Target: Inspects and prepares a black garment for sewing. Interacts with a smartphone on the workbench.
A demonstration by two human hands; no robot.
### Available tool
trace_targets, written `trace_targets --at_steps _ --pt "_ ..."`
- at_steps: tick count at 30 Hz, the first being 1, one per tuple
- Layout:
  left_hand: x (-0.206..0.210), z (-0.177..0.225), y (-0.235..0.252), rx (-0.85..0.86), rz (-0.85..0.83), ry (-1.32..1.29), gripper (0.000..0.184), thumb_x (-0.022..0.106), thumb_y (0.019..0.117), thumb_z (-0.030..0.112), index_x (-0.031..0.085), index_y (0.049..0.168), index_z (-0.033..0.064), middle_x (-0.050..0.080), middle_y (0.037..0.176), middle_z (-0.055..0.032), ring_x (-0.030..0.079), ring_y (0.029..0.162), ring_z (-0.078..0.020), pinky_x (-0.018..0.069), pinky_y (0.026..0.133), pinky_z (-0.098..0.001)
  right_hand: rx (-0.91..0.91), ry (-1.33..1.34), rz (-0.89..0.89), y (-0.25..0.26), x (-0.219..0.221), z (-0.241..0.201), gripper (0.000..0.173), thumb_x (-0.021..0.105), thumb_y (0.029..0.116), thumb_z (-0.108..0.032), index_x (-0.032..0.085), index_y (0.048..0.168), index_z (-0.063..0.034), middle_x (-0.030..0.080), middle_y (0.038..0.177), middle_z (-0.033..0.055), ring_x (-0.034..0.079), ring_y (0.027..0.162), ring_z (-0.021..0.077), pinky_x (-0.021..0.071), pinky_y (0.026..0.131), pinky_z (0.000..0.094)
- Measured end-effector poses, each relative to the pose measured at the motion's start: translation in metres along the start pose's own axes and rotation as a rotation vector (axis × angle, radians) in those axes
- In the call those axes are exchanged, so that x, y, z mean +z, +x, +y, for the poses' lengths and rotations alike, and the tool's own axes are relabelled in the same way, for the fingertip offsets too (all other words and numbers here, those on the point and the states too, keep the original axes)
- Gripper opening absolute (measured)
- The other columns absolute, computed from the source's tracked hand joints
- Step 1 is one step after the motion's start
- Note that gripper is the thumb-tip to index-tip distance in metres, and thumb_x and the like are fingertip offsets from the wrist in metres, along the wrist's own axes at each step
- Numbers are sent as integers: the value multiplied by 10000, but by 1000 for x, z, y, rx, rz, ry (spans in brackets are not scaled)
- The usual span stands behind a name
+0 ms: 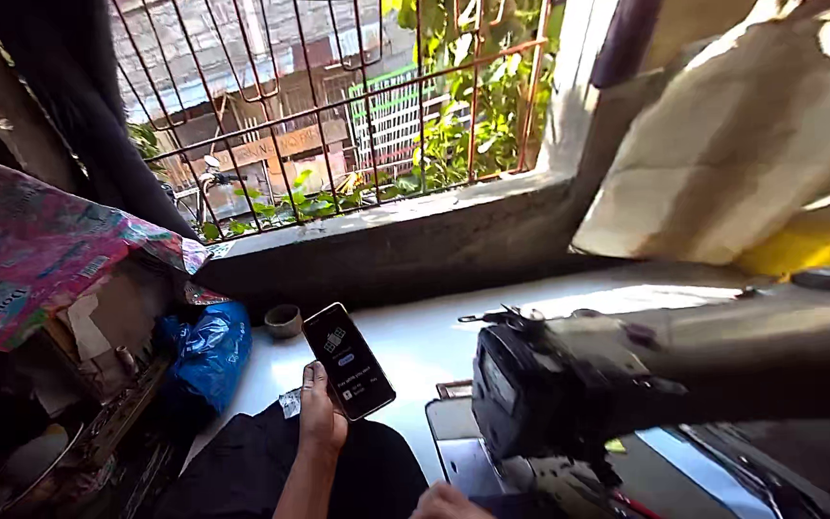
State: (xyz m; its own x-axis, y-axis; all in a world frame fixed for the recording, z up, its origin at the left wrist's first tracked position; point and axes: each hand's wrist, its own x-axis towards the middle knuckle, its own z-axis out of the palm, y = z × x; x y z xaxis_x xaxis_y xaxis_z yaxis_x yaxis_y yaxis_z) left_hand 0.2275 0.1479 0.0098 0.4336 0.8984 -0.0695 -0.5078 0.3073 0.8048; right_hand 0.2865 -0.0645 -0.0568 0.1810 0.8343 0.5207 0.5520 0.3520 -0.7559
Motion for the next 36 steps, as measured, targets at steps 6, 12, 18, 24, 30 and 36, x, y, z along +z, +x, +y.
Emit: trace_targets --at_steps 6,12,18,24,30,36 --pt "-13 -9 1 157 -108 107 288 276 1134 223 492 1264 83 708 1025 -66 726 931 -154 620 834 -368 131 -38 325 43 -10 4 292 488 911 -8 690 1117 40 677 998 141 647 787 125 552 702 261" --pt "-19 -16 9 129 -87 105 279 275 1134 185 495 1238 47 698 979 -78 728 889 -158 625 805 -359 439 96 344 103 -5 27 355 534 988 -98 592 1309 42 606 1216 208 644 971 220 539 826 343" --pt "-25 -16 24 81 -39 79 269 284 1134 187 496 1226 51 690 955 -87 724 861 -164 624 776 -356 483 173 226 120 14 64 345 510 1027 -171 620 1287 26 670 1135 166 657 973 199 528 888 369" --pt "-23 -14 22 105 9 45 286 267 1134 178 513 1199 47 705 952 -76 733 863 -154 631 773 -344 351 180 132 112 22 70 441 536 950 -198 558 1330 26 679 1027 89 659 891 110 539 811 300" --pt "-23 -13 14 72 26 0 293 272 1135 224 526 1220 102 717 997 -57 735 906 -148 627 802 -347 287 188 135 108 20 71 416 553 895 -122 566 1279 36 668 997 50 647 867 45 537 773 224" --pt "-22 -13 12 70 35 -22 305 274 1135 233 544 1195 105 714 1006 -66 729 924 -155 617 823 -355 282 216 152 107 22 71 388 550 902 -124 562 1257 33 676 994 41 654 861 31 541 757 203"
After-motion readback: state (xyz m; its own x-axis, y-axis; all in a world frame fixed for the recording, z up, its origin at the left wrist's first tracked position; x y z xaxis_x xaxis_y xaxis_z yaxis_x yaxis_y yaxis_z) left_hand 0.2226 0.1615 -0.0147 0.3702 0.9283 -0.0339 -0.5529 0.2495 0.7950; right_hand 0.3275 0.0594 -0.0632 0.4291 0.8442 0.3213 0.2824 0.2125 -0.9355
